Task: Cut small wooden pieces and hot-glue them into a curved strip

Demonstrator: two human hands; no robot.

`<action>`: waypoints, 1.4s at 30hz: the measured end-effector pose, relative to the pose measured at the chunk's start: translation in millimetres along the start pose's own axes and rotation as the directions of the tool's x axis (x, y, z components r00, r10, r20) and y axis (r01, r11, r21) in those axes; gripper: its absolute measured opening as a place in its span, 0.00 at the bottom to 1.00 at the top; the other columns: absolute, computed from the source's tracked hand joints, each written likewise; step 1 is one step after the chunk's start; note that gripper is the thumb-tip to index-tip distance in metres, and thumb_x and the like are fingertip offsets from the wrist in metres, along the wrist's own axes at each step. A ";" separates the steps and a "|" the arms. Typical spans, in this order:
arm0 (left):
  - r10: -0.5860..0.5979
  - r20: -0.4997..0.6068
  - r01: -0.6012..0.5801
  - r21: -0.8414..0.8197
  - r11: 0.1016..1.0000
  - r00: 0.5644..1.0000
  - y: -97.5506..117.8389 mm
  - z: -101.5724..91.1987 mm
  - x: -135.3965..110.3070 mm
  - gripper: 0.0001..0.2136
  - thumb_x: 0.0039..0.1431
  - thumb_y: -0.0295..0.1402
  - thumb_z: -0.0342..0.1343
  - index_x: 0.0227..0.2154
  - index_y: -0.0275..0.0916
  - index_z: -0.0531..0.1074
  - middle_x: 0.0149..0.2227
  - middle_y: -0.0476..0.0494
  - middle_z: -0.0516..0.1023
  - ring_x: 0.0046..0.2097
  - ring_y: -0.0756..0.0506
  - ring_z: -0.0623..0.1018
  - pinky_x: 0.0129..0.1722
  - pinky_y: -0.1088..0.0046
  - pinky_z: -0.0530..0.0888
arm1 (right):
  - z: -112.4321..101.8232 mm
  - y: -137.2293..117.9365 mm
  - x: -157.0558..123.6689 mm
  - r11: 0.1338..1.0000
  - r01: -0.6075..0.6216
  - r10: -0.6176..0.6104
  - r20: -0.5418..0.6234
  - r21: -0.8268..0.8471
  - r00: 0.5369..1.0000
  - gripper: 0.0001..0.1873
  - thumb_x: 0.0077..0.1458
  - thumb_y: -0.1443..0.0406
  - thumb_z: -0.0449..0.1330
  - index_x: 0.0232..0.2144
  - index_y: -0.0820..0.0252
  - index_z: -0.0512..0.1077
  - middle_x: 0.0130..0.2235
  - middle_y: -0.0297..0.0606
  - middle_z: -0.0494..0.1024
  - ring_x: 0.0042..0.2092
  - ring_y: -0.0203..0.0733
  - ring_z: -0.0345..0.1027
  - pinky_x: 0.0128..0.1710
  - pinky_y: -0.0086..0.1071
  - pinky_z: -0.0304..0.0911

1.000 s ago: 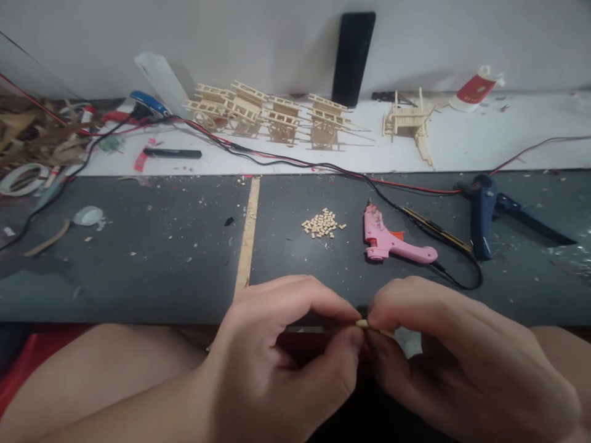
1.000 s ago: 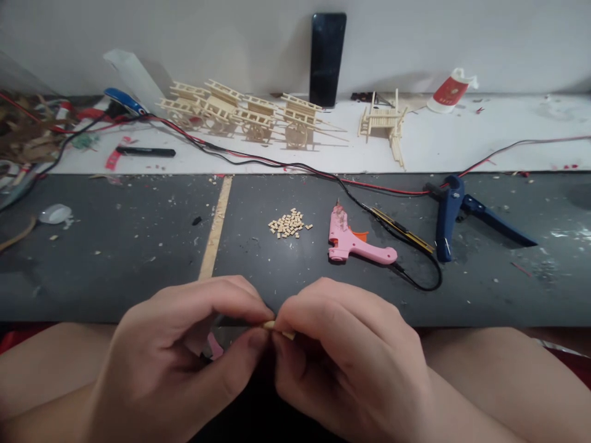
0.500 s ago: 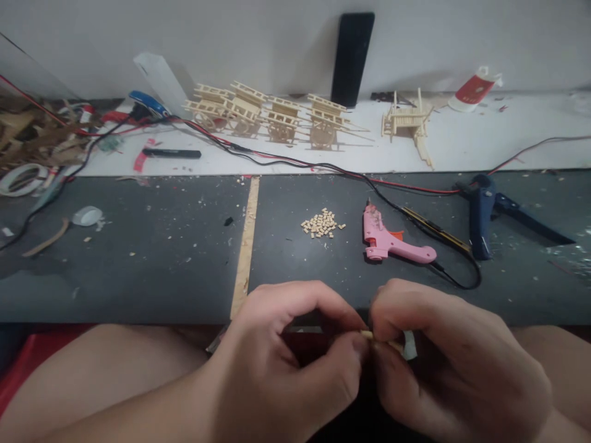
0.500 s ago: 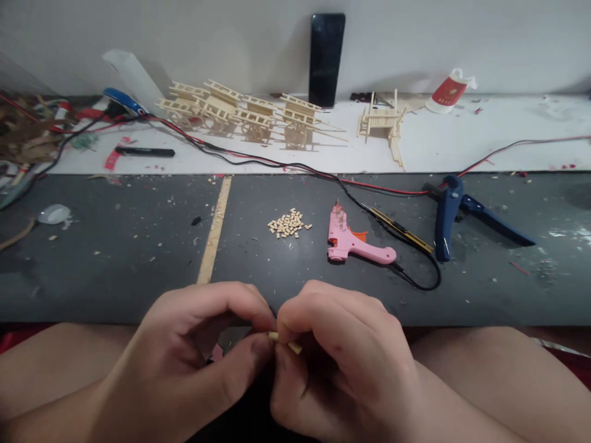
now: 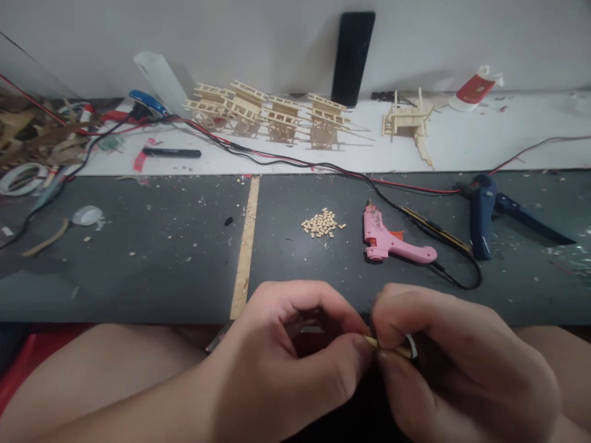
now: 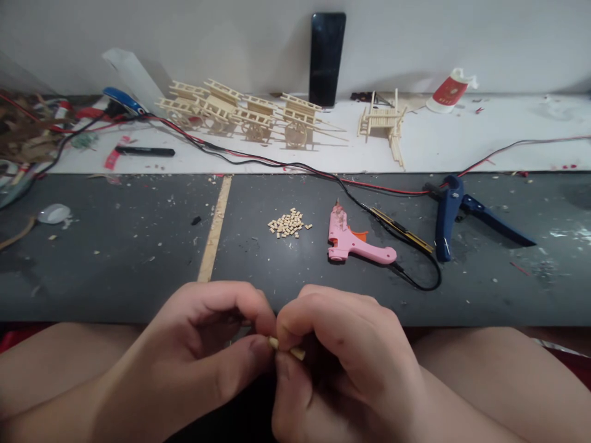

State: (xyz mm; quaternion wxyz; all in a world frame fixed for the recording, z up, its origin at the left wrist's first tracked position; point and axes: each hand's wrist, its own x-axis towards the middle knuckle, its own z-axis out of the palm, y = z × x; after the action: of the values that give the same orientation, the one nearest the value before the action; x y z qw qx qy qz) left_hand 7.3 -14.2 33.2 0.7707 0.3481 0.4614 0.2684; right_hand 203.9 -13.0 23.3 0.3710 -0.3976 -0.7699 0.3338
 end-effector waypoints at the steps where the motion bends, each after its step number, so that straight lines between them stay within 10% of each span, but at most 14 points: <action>1: 0.000 -0.001 0.000 0.012 1.000 1.000 0.0 -0.2 0.3 0.05 0.52 0.26 0.70 0.30 0.38 0.79 0.28 0.50 0.78 0.30 0.50 0.72 0.29 0.78 0.68 | 0.1 0.2 -1.2 1.000 -0.015 0.015 -0.007 0.013 1.000 0.11 0.60 0.74 0.54 0.35 0.50 0.65 0.24 0.21 0.65 0.21 0.27 0.57 0.20 0.19 0.56; 11: -0.005 0.022 0.004 0.027 1.000 1.000 -1.5 -0.7 -3.1 0.05 0.54 0.26 0.70 0.31 0.39 0.80 0.28 0.50 0.78 0.31 0.50 0.72 0.28 0.78 0.68 | -5.1 -2.8 -3.3 0.995 -0.059 0.057 0.033 0.080 0.998 0.10 0.60 0.72 0.55 0.35 0.49 0.63 0.25 0.21 0.66 0.21 0.27 0.56 0.20 0.19 0.56; 18: 0.051 -0.152 -0.061 -0.061 0.996 0.987 0.1 -14.4 9.2 0.06 0.63 0.32 0.70 0.31 0.40 0.80 0.26 0.52 0.80 0.28 0.53 0.73 0.29 0.81 0.71 | -18.9 -2.0 -15.6 0.995 -0.100 0.101 -0.014 0.006 0.995 0.10 0.61 0.72 0.58 0.37 0.48 0.67 0.26 0.25 0.73 0.23 0.31 0.68 0.22 0.23 0.66; 29: 0.139 -0.302 -0.144 0.004 0.990 0.943 -3.0 -24.9 17.6 0.10 0.67 0.31 0.66 0.28 0.40 0.81 0.25 0.52 0.80 0.29 0.53 0.76 0.37 0.80 0.78 | -41.0 6.5 -7.9 0.999 -0.048 0.044 0.445 0.000 0.894 0.09 0.67 0.68 0.63 0.33 0.51 0.73 0.28 0.26 0.81 0.25 0.31 0.71 0.25 0.22 0.65; 38: 0.143 -0.267 -0.124 0.087 0.988 0.953 3.5 -18.3 8.0 0.05 0.66 0.32 0.70 0.33 0.42 0.81 0.28 0.53 0.79 0.29 0.52 0.72 0.31 0.78 0.75 | -25.0 29.4 10.0 0.967 -0.066 0.096 0.113 -0.246 0.989 0.06 0.71 0.68 0.64 0.40 0.51 0.79 0.37 0.29 0.86 0.35 0.34 0.79 0.36 0.28 0.69; 42: 0.221 -0.255 -0.168 0.215 0.962 0.941 3.5 -18.0 7.7 0.03 0.64 0.32 0.71 0.35 0.42 0.83 0.33 0.52 0.80 0.31 0.50 0.74 0.35 0.76 0.79 | -0.9 45.9 6.5 0.946 -0.023 0.101 0.227 -0.324 0.969 0.11 0.71 0.73 0.59 0.43 0.56 0.80 0.39 0.34 0.81 0.39 0.37 0.76 0.41 0.30 0.68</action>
State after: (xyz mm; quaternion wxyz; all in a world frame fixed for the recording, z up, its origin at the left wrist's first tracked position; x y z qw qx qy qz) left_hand -5.9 -1.2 26.0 0.6315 0.4231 0.5511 0.3442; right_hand 218.8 13.9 -11.3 0.1950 -0.4331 -0.8400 0.2622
